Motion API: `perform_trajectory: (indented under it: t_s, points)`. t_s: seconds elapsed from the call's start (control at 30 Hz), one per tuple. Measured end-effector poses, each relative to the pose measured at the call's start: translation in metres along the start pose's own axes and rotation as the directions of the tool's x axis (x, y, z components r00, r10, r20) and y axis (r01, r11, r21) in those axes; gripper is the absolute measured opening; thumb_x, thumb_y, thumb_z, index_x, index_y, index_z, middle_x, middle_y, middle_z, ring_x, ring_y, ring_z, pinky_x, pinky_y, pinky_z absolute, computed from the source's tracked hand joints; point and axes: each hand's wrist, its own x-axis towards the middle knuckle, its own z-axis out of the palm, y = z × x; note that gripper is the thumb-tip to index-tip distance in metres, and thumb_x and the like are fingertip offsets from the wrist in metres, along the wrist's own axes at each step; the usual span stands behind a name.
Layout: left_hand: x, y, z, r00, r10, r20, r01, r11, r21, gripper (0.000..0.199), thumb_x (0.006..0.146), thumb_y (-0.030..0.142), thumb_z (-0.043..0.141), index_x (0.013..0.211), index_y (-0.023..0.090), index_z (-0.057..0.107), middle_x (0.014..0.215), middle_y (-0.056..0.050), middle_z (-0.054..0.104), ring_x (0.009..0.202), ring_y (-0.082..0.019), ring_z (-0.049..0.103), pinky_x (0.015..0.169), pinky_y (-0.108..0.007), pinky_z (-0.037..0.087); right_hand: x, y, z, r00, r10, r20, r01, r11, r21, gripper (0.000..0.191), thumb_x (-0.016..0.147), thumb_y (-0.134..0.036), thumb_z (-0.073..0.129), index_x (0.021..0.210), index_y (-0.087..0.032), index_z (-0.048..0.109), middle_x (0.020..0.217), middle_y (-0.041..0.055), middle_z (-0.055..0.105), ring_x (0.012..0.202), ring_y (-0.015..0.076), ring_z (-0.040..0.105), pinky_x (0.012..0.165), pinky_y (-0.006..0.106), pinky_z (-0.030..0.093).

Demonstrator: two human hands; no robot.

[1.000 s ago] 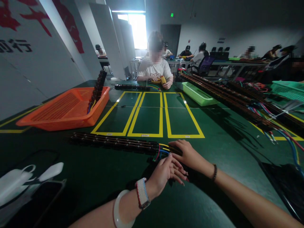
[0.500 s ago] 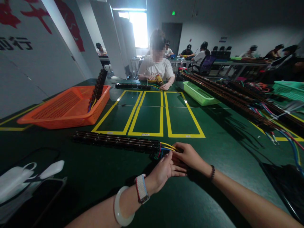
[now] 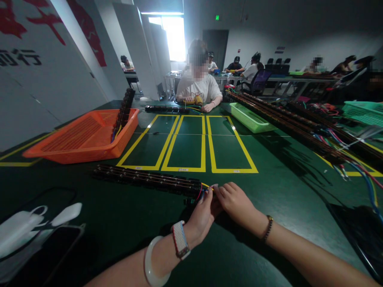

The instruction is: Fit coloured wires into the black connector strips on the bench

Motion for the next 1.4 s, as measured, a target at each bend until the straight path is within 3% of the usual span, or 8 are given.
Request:
perform_trajectory:
  t_s: [0.23,0.33,0.53,0.83,0.97,1.17,1.27,1.4]
  points:
    - [-0.003,0.004,0.004,0.996,-0.034,-0.085,0.032,0.999,-0.033,0.013,0.087,0.024,0.052,0.094,0.018,0.062,0.108,-0.007,0.063,0.105,-0.015,0.057,0.093,-0.028,0.042,-0.004,-0.017,0.001,0.999,-0.037,-0.011,0.035,0.996,-0.082,0.034,0.083,-0.004,0.043,0.114,-0.004,0.057,0.114,0.0182,0.058,0.100,0.0274,0.052,0.086,0.040,0.044]
    - [-0.001,0.003,0.003,0.995,-0.030,-0.097,0.025,0.998,-0.055,0.010,0.086,0.023,0.054,0.089,0.017,0.061,0.099,-0.006,0.064,0.097,-0.015,0.059,0.089,-0.029,0.045,-0.003,-0.016,-0.009,0.999,-0.023,0.022,0.024,0.998,-0.062,0.035,0.083,-0.009,0.047,0.117,-0.005,0.055,0.121,0.0181,0.054,0.098,0.0271,0.052,0.083,0.040,0.044]
    - [0.001,0.003,0.002,1.000,-0.022,0.014,0.022,0.998,-0.065,0.017,0.083,0.030,0.058,0.079,0.014,0.063,0.088,-0.005,0.065,0.085,-0.014,0.061,0.080,-0.026,0.047,-0.002,-0.012,-0.044,0.983,0.160,0.090,-0.160,0.987,-0.010,0.017,0.087,-0.026,0.055,0.090,-0.012,0.064,0.078,0.0091,0.061,0.070,0.0218,0.055,0.062,0.034,0.042]
    - [0.001,0.003,0.000,0.999,-0.022,0.044,0.019,0.996,0.083,0.030,0.086,0.039,0.053,0.096,0.013,0.065,0.104,-0.012,0.067,0.105,-0.022,0.058,0.095,-0.035,0.041,-0.012,-0.022,-0.028,0.950,0.118,0.289,-0.127,0.992,0.015,0.018,0.076,-0.002,0.054,0.088,-0.011,0.065,0.079,0.0109,0.067,0.066,0.0215,0.062,0.056,0.031,0.044]
    - [0.001,0.002,-0.001,0.998,-0.019,0.058,0.015,0.997,0.082,0.032,0.080,0.043,0.059,0.089,0.013,0.065,0.102,-0.011,0.067,0.108,-0.024,0.057,0.099,-0.038,0.037,-0.014,-0.013,-0.036,0.950,0.152,0.274,-0.162,0.987,0.015,0.023,0.080,-0.004,0.048,0.100,-0.007,0.061,0.072,0.0097,0.066,0.058,0.0195,0.062,0.048,0.028,0.041]
    - [0.000,0.000,-0.002,0.999,-0.006,0.043,0.002,0.996,0.092,0.024,0.082,0.037,0.059,0.092,0.015,0.061,0.103,-0.010,0.066,0.108,-0.022,0.056,0.101,-0.039,0.036,-0.012,0.011,-0.048,0.944,0.268,0.190,-0.280,0.959,0.040,0.009,0.083,-0.007,0.051,0.080,-0.014,0.057,0.066,0.0052,0.061,0.058,0.0184,0.060,0.050,0.027,0.038]
    - [0.000,0.001,-0.003,0.994,-0.004,0.106,-0.005,0.996,0.086,0.022,0.087,0.035,0.052,0.093,0.015,0.060,0.102,-0.010,0.066,0.107,-0.021,0.057,0.099,-0.039,0.038,-0.008,0.024,-0.036,0.942,0.319,0.103,-0.329,0.939,0.097,0.011,0.088,-0.013,0.050,0.079,-0.015,0.056,0.072,0.0052,0.061,0.065,0.0183,0.059,0.057,0.028,0.039]
    - [0.000,0.004,-0.002,0.997,-0.002,0.075,-0.006,0.994,0.113,0.024,0.090,0.035,0.046,0.091,0.014,0.058,0.099,-0.013,0.065,0.101,-0.021,0.060,0.098,-0.040,0.039,-0.003,0.039,-0.006,0.929,0.367,0.052,-0.369,0.904,0.216,0.012,0.090,-0.019,0.052,0.079,-0.016,0.058,0.076,0.0055,0.061,0.071,0.0182,0.057,0.062,0.027,0.040]
